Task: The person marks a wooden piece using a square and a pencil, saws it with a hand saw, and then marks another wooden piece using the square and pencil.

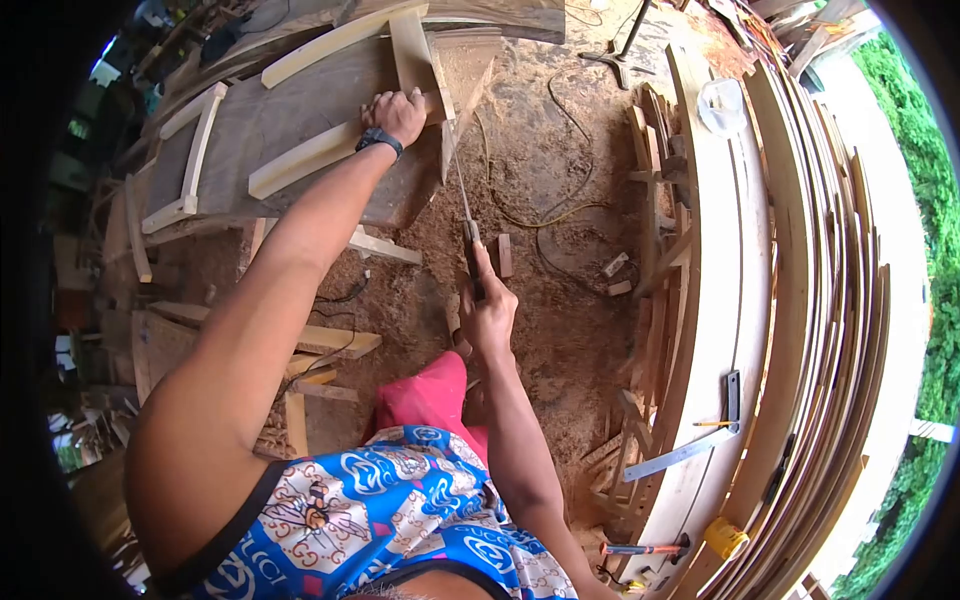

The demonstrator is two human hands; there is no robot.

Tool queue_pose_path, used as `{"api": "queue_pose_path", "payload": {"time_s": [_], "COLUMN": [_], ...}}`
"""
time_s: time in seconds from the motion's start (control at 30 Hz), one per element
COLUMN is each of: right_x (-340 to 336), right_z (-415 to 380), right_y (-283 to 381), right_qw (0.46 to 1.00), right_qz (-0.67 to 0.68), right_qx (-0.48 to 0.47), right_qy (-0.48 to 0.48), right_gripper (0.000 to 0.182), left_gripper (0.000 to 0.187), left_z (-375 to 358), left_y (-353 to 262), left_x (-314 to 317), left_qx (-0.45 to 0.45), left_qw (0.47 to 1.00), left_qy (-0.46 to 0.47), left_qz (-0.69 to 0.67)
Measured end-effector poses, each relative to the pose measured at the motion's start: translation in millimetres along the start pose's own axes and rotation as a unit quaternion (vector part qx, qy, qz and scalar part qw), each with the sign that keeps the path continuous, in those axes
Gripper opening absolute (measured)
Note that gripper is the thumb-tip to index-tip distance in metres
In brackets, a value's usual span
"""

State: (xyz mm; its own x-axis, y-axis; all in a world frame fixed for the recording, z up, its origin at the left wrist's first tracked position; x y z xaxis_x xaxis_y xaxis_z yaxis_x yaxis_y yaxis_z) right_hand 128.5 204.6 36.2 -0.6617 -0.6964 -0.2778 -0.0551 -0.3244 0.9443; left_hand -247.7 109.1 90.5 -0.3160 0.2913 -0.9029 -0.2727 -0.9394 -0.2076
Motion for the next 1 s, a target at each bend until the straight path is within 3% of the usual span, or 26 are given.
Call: {"api": "queue_pose_path", "payload": {"time_s": [0.1,0.17,0.23,0.27,0.3,0.33,0.37,0.43,0.53,0.6,0.7,0.87,0.93,1.0], "right_x": [-24,-51,-98,-120,-137,-150,-148,-129,-54,-10,-6,-96,-134,-138], "right_z": [-17,-56,-117,-143,-178,-193,-193,-172,-60,9,13,-121,-177,-182], "right_y": [22,31,24,28,11,24,26,21,13,25,30,17,17,13], "right_qw": [0.999,0.994,0.996,0.998,0.992,0.994,0.993,0.996,0.997,0.997,0.999,0.995,0.994,0.994], "right_qz": [0.029,0.006,-0.002,-0.055,-0.102,-0.103,-0.106,-0.077,-0.050,-0.011,-0.002,-0.048,-0.095,-0.095], "right_qx": [-0.031,0.089,0.072,-0.013,0.045,-0.002,0.012,0.012,0.035,-0.081,-0.032,0.055,0.023,0.015], "right_qy": [-0.009,0.066,0.045,0.023,0.064,0.041,0.041,0.039,0.052,-0.010,0.013,0.067,0.046,0.043], "right_gripper": [0.056,0.055,0.052,0.053,0.055,0.055,0.055,0.055,0.049,0.051,0.054,0.054,0.053,0.053], "left_gripper": [0.058,0.058,0.059,0.059,0.059,0.059,0.059,0.059,0.058,0.057,0.055,0.056,0.058,0.060], "left_z": [-3,-3,-3,-3,-4,-3,-4,-3,-3,-3,4,-3,0,-2], "left_y": [0,-1,0,-2,-2,-1,1,-2,-1,-2,-3,-2,0,-1], "left_x": [-3,-4,0,0,0,-1,-1,-2,-1,-2,-2,-4,6,2], "left_qx": [-0.014,-0.006,-0.009,-0.011,-0.010,-0.008,-0.006,0.005,0.016,0.008,0.005,-0.003,-0.015,0.004], "left_qw": [1.000,1.000,1.000,1.000,1.000,1.000,1.000,1.000,1.000,1.000,1.000,1.000,1.000,1.000], "left_qy": [-0.014,-0.017,0.000,0.000,0.003,0.004,0.006,0.004,-0.007,-0.003,-0.012,-0.026,-0.001,0.019], "left_qz": [-0.001,0.000,-0.004,-0.007,0.000,0.008,0.011,0.002,-0.013,-0.007,0.003,-0.009,-0.005,0.012]}}
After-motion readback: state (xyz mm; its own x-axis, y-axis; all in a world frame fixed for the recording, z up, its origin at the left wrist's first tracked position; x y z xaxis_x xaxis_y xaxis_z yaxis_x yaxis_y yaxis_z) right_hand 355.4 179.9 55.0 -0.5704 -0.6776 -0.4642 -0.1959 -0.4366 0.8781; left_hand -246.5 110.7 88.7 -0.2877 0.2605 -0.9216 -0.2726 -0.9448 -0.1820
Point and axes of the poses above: each hand's wrist, its own z-axis towards the middle knuckle, its own x-axis out of the palm, y = z × x, the point moved 10 cm from there along z, towards the middle knuckle, and after that the axes turned 5 degrees about -y, right-handed, at the moved point
